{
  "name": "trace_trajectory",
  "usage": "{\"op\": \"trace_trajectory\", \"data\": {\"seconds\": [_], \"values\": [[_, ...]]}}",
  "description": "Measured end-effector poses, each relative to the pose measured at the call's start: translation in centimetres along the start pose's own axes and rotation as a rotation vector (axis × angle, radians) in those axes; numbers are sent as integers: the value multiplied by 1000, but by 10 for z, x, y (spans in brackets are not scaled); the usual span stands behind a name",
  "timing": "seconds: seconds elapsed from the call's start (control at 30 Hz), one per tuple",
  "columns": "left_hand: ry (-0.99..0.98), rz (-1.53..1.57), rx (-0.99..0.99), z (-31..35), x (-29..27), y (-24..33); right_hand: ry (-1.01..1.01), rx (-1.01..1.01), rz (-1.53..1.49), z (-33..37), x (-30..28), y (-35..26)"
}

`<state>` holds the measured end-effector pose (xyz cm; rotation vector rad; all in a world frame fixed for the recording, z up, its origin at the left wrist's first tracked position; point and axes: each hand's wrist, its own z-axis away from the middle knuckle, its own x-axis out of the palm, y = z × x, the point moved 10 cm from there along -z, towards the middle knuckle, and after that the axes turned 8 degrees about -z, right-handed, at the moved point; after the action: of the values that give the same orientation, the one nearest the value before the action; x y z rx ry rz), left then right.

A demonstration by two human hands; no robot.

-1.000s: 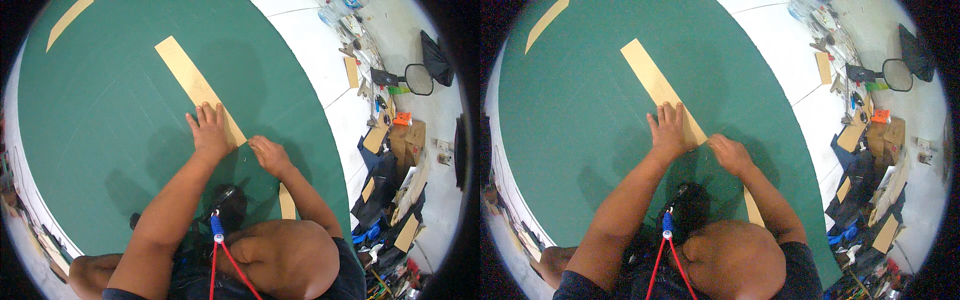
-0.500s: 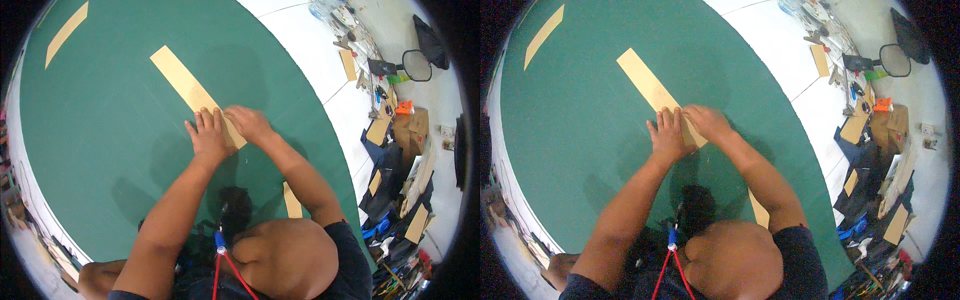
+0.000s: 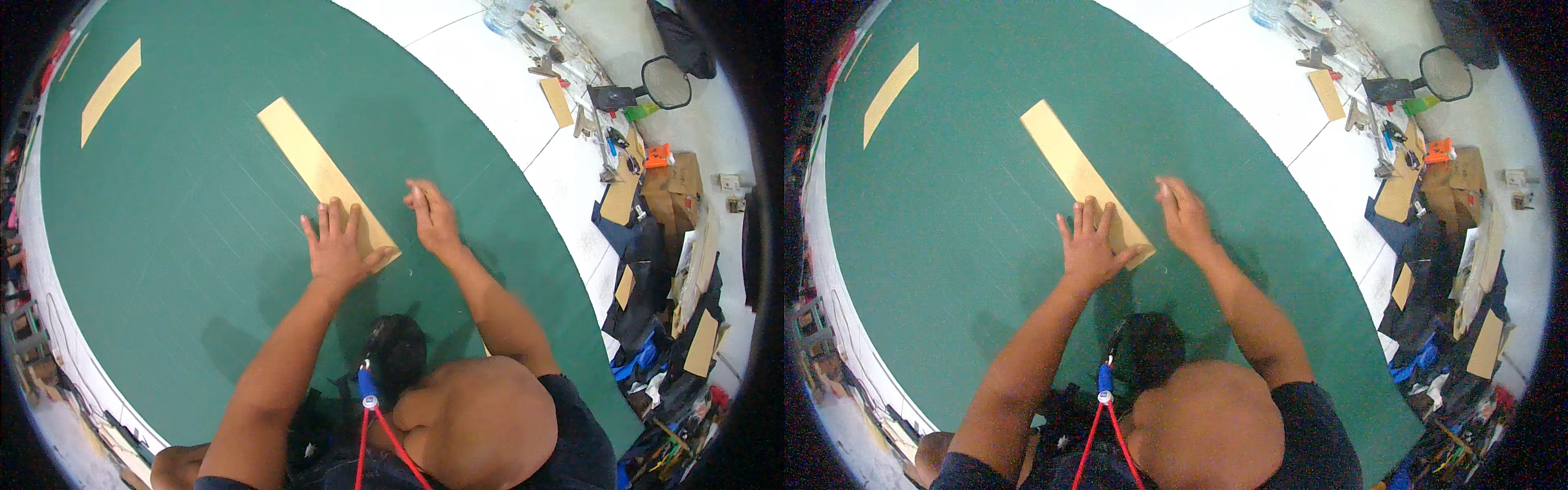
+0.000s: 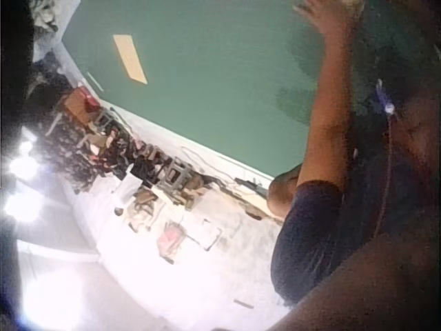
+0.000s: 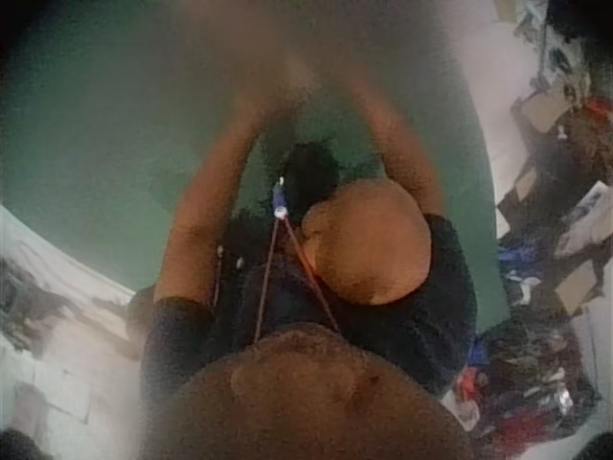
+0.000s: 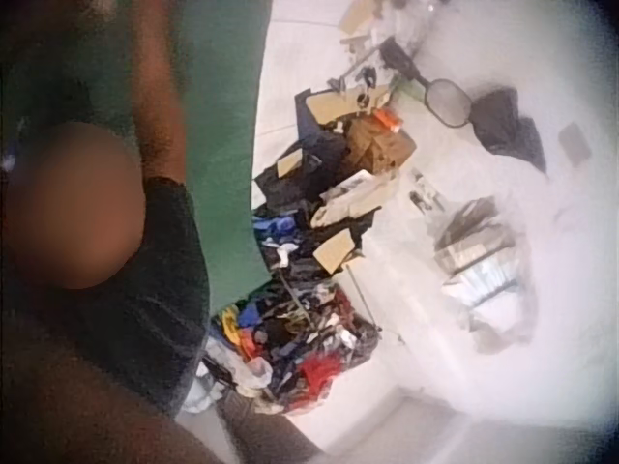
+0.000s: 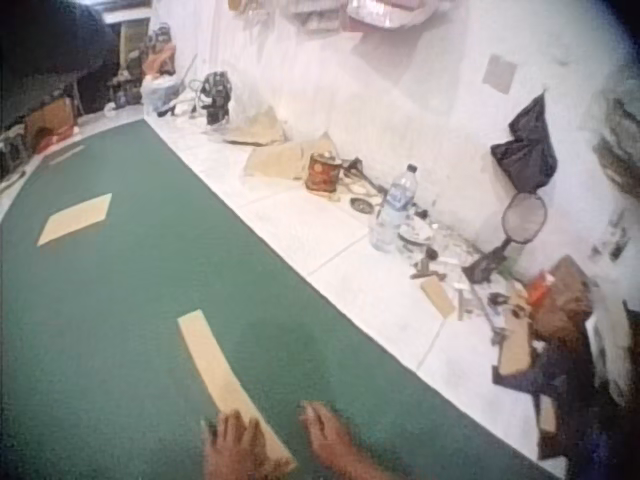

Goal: The person sits on a green floor and repeatedly rubs a rectangular wooden plank with a small stick-like tool. The person moves the plank and continues the rubbing action along its length and edges.

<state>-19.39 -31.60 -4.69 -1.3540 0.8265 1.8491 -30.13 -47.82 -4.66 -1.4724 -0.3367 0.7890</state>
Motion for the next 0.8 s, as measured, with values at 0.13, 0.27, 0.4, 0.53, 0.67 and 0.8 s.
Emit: {"op": "trace_trajectory", "data": {"seconds": [0.13, 0.27, 0.4, 0.53, 0.67, 0.8], "values": [[41, -57, 84, 7, -6, -17, -39, -262, 232, 43, -8, 5], [39, 34, 237, 35, 18, -54, -171, -395, 477, 68, 18, -5], [163, -84, 350, 68, 6, -101, -237, -556, 724, 84, 46, -24], [242, -153, 266, 78, -13, -137, -293, -561, 793, 86, 51, -16], [91, 0, 14, 68, -3, -145, -280, -555, 795, 80, 53, -15], [250, -12, -37, 72, -3, -138, -326, -552, 813, 71, 65, -18]]}}
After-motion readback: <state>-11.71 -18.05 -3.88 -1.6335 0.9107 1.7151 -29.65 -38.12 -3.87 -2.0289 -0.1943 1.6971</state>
